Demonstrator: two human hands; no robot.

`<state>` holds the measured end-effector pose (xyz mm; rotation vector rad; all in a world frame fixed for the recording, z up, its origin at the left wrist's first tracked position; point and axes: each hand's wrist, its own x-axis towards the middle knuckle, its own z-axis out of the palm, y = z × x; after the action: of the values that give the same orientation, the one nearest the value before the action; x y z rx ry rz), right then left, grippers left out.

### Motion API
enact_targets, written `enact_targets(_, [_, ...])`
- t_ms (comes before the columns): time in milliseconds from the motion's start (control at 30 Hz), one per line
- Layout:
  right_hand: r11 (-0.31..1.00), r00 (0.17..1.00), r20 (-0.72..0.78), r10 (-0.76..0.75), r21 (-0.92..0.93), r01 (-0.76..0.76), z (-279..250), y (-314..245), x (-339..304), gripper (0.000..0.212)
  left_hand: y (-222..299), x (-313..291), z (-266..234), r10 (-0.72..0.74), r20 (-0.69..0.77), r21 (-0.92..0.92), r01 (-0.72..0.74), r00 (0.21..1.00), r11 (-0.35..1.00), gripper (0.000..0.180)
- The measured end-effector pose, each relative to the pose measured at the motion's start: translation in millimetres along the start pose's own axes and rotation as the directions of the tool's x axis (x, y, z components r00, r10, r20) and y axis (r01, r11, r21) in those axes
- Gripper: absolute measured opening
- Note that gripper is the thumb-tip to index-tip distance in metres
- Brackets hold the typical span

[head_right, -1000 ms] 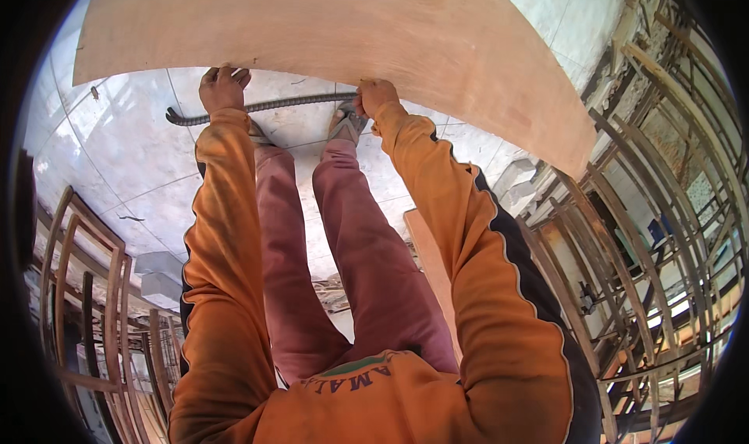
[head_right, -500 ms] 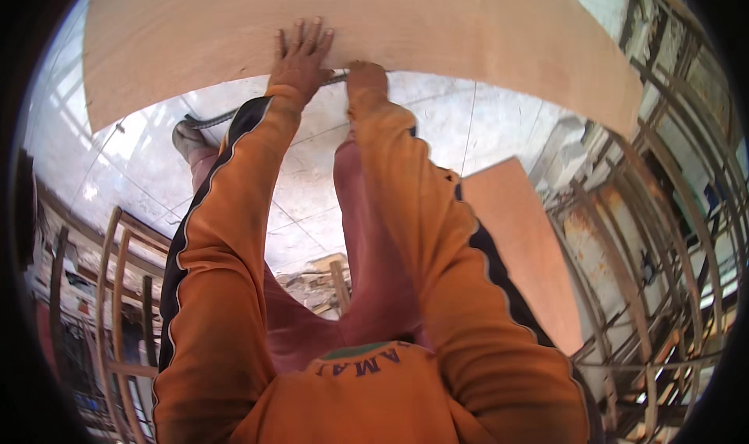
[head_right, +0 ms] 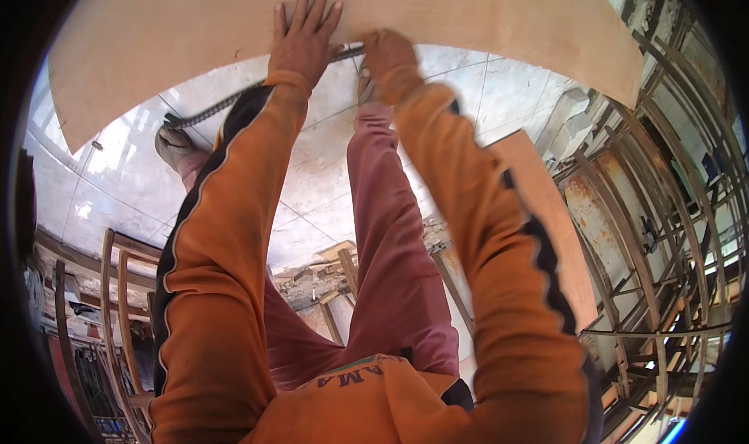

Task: The person chips the edge of a plywood board using a hatchet and then prys the board with a crowbar in an active construction area.

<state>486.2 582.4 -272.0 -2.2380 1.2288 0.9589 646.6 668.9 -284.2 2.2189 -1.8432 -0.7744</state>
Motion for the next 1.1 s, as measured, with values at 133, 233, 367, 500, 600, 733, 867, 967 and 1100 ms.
enact_targets(133, [0.933, 0.981, -0.076, -0.18, 0.304, 0.195, -31.6, 25.6, -14.4, 0.028, -11.6, -1.5, -5.1, 0.061, -0.061, -0.067, -0.065, 0.996, 0.996, 0.064])
enact_targets(233, [0.572, 0.957, 0.136, 0.255, 0.777, -0.263, -4.1, -9.2, -19.3, 0.033, -9.4, -3.9, -1.9, 0.023, 0.056, -0.081, -0.018, 0.998, 0.997, 0.068])
enact_targets(367, [0.769, 0.999, -0.028, 0.025, 0.639, -0.001, -15.0, 12.9, -11.9, 0.028, -3.9, -5.5, -2.5, 0.054, -0.019, -0.074, -0.055, 0.998, 0.996, 0.065])
enact_targets(500, [0.949, 0.947, -0.071, -0.312, 0.025, 0.315, -31.2, 22.6, 3.7, 0.028, -9.3, -4.8, 6.3, 0.036, -0.023, -0.068, -0.037, 0.999, 0.997, 0.065])
enact_targets(600, [0.968, 0.974, -0.223, 0.05, 0.249, 0.007, 11.6, -2.5, -25.3, 0.028, -2.5, -4.9, 9.7, 0.027, -0.019, -0.078, -0.029, 0.999, 0.997, 0.064])
enact_targets(733, [0.947, 0.967, -0.073, 0.242, 0.237, -0.219, -5.0, -42.5, -15.9, 0.032, -8.7, -2.1, 13.4, 0.011, 0.001, -0.094, -0.011, 1.0, 0.995, 0.065])
enact_targets(867, [0.876, 0.835, -0.265, -0.482, -0.145, 0.459, -3.4, 22.1, -6.0, 0.032, -7.8, -5.3, 9.2, 0.012, -0.074, -0.134, -0.021, 0.997, 0.991, 0.066])
enact_targets(967, [0.853, 0.999, 0.042, 0.022, 0.52, -0.041, -10.6, 4.5, -2.8, 0.04, -9.6, -4.3, 8.3, -0.047, -0.074, -0.202, 0.031, 0.996, 0.979, 0.069])
enact_targets(1100, [0.932, 0.978, 0.206, -0.032, 0.36, -0.045, -23.7, 15.1, 27.6, 0.035, 1.2, 2.6, 4.6, -0.095, -0.081, -0.214, 0.076, 0.992, 0.974, 0.073])
